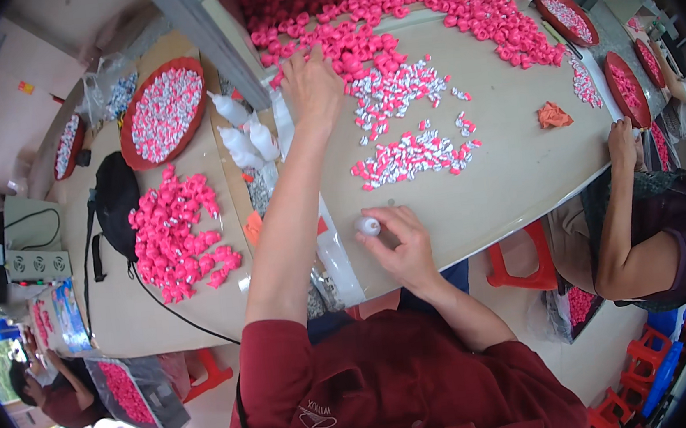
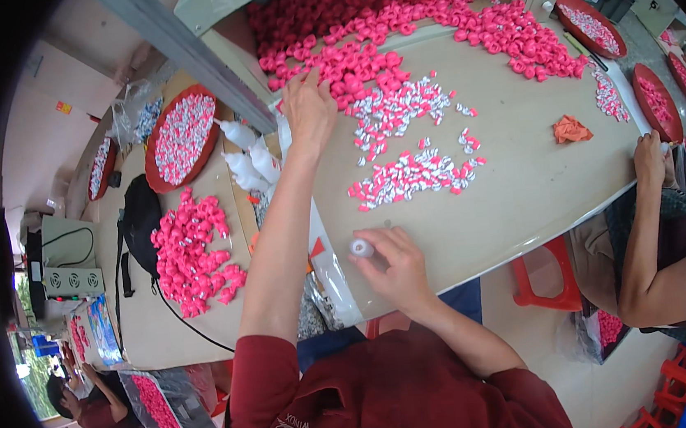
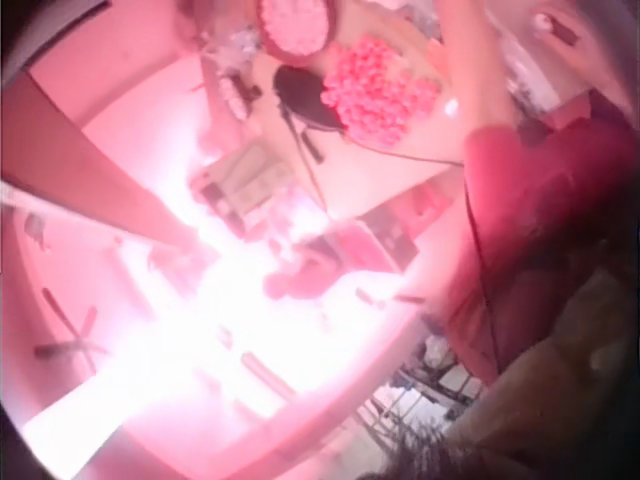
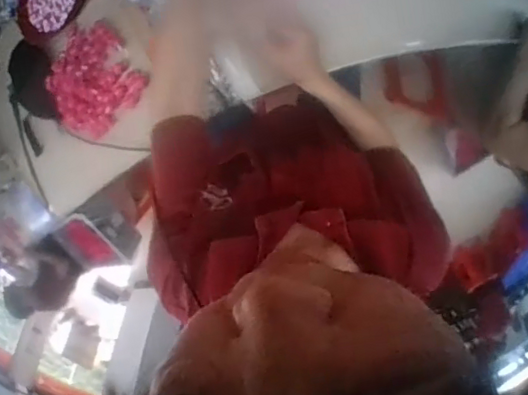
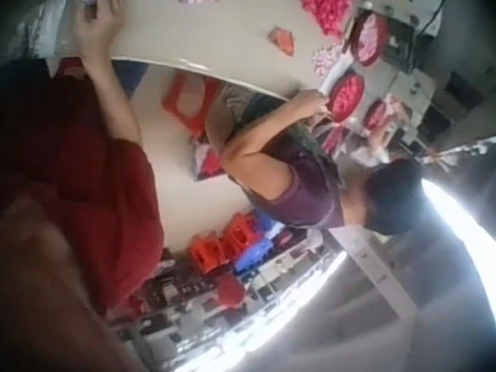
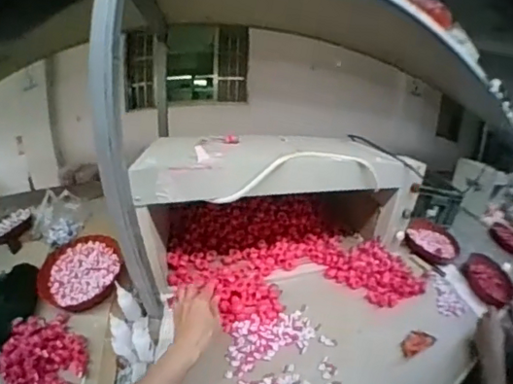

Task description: The person repeatedly picks up small pink and white components from a table, applies glue from a small bottle to the pink piece, and attaches a white piece to form a finished unit. The person places completed units into a growing pile on the table. Another person works at the same table in the background.

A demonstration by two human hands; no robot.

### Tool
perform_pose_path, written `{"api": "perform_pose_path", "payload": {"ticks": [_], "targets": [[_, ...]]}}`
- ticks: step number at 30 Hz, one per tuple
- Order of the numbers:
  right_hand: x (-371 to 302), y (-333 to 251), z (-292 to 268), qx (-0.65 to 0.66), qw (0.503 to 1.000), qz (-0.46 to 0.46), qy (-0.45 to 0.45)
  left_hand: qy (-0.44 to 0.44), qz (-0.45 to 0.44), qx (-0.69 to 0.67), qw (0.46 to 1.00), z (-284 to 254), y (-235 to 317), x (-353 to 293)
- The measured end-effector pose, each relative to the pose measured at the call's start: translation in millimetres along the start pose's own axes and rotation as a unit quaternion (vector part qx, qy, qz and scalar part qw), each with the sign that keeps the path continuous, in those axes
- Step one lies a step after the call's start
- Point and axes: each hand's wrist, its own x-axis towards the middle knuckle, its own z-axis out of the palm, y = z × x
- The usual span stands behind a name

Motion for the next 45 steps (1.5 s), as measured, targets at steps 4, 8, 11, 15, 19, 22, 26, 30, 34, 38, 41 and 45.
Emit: {"api": "perform_pose_path", "payload": {"ticks": [4, 8, 11, 15, 19, 22, 26, 30, 34, 38, 41, 45], "targets": [[-1, 2, -1, 0.016, 1.0, -0.005, 0.005, -0.033, 0.01, 0.071, 0.997, 21, -19, 31], [0, 3, -2, 0.018, 1.0, 0.001, 0.008, -0.059, 0.025, 0.066, 0.996, 25, -25, 42], [1, 1, -1, 0.056, 0.998, 0.004, 0.009, -0.044, 0.049, 0.052, 0.996, 12, -22, 41], [0, 3, -6, 0.056, 0.998, 0.001, 0.021, -0.081, 0.023, -0.143, 0.986, -29, 5, 19], [-6, 11, -2, 0.18, 0.98, 0.056, 0.067, -0.217, -0.194, -0.489, 0.822, -95, 36, -49], [-10, 4, -6, 0.23, 0.968, 0.075, 0.073, -0.25, -0.22, -0.507, 0.795, -136, 37, -115], [-10, -9, -11, 0.224, 0.972, 0.026, 0.072, -0.308, -0.281, -0.559, 0.717, -166, 45, -179], [-32, -5, -10, 0.229, 0.973, 0.029, 0.029, -0.256, -0.338, -0.655, 0.626, -163, 37, -216], [-42, -12, -7, 0.2, 0.978, 0.052, -0.007, -0.151, -0.395, -0.737, 0.527, -160, 44, -232], [-43, -14, -6, 0.17, 0.984, 0.06, 0.014, -0.112, -0.419, -0.722, 0.539, -160, 50, -232], [-40, -12, -6, 0.161, 0.986, 0.029, 0.013, -0.139, -0.37, -0.722, 0.568, -158, 42, -241], [-47, -9, -3, 0.143, 0.99, 0.011, 0.008, -0.121, -0.347, -0.705, 0.606, -160, 43, -244]]}}
